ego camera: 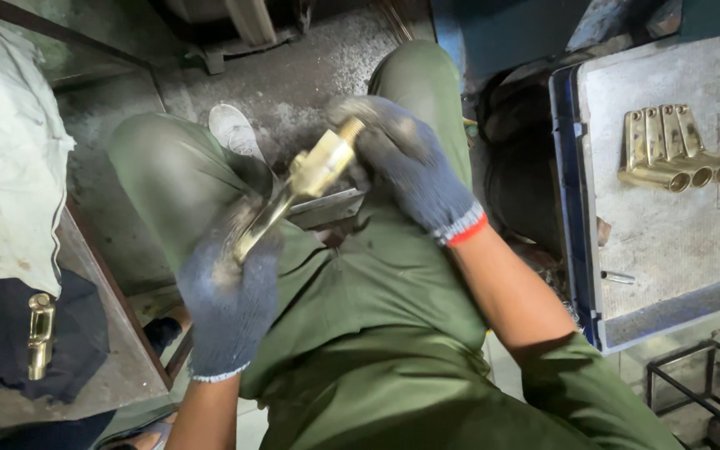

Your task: The person uses a rotating buffing wheel to polish brass brackets, holding each part against the wheel with both hands while wearing gloves and then placing the polished items onto a tray.

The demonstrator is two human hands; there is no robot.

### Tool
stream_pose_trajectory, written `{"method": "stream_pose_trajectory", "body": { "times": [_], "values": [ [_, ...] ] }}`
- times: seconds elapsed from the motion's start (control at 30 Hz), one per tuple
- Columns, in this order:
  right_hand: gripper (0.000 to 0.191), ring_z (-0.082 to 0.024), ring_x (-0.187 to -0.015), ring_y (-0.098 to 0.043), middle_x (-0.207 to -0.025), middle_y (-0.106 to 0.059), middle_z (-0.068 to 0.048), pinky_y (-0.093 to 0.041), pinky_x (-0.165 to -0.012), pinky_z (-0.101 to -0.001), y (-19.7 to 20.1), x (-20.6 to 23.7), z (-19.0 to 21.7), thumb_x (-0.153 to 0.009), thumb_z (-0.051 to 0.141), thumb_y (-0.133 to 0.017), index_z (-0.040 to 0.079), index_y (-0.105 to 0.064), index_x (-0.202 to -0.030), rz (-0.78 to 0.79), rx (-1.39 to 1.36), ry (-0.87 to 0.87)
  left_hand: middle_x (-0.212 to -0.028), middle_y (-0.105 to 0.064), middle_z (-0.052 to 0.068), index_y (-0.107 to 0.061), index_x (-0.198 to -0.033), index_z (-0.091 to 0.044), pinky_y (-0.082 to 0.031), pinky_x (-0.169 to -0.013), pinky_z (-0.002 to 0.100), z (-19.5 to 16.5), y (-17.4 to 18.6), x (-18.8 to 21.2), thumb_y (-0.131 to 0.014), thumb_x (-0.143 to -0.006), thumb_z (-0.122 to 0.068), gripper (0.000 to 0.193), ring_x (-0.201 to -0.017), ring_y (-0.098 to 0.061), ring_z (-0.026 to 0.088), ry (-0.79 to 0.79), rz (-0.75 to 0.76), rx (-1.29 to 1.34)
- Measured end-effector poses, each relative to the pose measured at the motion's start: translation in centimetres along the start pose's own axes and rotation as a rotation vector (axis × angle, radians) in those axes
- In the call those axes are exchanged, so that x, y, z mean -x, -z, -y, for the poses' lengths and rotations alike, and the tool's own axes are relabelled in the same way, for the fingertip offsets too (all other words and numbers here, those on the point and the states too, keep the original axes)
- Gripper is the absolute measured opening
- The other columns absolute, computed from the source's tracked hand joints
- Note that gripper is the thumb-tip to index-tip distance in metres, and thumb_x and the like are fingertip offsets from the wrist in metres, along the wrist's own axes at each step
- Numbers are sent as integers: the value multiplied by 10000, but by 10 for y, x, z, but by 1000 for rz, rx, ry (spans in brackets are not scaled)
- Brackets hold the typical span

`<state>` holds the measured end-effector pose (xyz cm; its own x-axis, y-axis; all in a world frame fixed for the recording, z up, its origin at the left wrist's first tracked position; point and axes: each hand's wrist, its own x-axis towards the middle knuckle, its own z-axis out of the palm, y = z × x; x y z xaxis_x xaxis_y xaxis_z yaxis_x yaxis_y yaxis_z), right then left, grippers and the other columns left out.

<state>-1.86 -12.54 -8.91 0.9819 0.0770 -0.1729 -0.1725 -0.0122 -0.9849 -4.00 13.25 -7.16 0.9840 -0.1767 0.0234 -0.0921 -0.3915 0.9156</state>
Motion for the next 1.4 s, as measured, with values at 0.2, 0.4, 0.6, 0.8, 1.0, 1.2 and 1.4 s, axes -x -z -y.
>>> {"method": "stream_pose_trajectory", "body": {
  "times": [0.2,0.4,0.6,0.8,1.0,1.2,1.4],
  "values": [
    [300,-85,-619,-473,-788,-578,-13,-426,-602,-244,-13,-87,-79,-1146,278,-446,25,-599,-1199,138,-529,-258,-703,-636,180,-682,-1014,14,-509,-579,452,-7,-26,-49,-756,-977,-246,272,-607,-637,368,-149,-63,-461],
    [178,-84,-631,-534,-772,-633,-7,-444,-531,-264,-35,-155,-125,-1049,140,-519,40,-646,-1123,-13,-536,-228,-743,-661,139,-612,-881,-54,-509,-576,435,17,-65,-119,-691,-1073,-278,306,-642,-667,349,-159,-199,-488],
    [235,-166,-842,-665,-936,-740,-106,-571,-762,-363,-42,-158,-107,-993,85,-521,-30,-702,-1090,-93,-182,-159,-695,-607,160,-615,-961,-8,-476,-503,436,41,-77,-142,-690,-1029,-229,243,-559,-620,351,-227,-147,-503],
    [205,-240,-850,-718,-885,-740,-167,-559,-771,-412,-35,-168,-111,-963,130,-589,-31,-706,-1012,-98,302,-89,-667,-626,153,-583,-878,-43,-519,-546,429,56,-90,-149,-728,-1011,-217,263,-592,-657,347,-180,-213,-470],
    [235,-306,-776,-645,-840,-700,-195,-515,-676,-437,-30,-171,-129,-931,196,-650,-22,-737,-940,-117,269,30,-705,-666,166,-657,-884,-67,-525,-630,512,29,-76,-165,-662,-1001,-337,294,-650,-673,394,-54,-147,-587],
    [201,-139,-669,-570,-817,-642,-54,-481,-668,-308,-23,-102,-95,-1061,184,-581,17,-664,-1135,174,-1011,-360,-995,-689,229,-680,-1228,40,-543,-712,490,6,-23,-56,-711,-1035,-267,365,-831,-676,391,-281,11,-666],
    [384,-116,-882,-539,-1059,-624,-36,-478,-807,-268,-24,-3,-28,-1107,259,-558,-22,-587,-1368,134,-220,15,-1050,-719,190,-628,-1275,66,-582,-787,398,1,3,52,-783,-942,-147,425,-892,-717,331,-202,15,-441]
  ]
}}
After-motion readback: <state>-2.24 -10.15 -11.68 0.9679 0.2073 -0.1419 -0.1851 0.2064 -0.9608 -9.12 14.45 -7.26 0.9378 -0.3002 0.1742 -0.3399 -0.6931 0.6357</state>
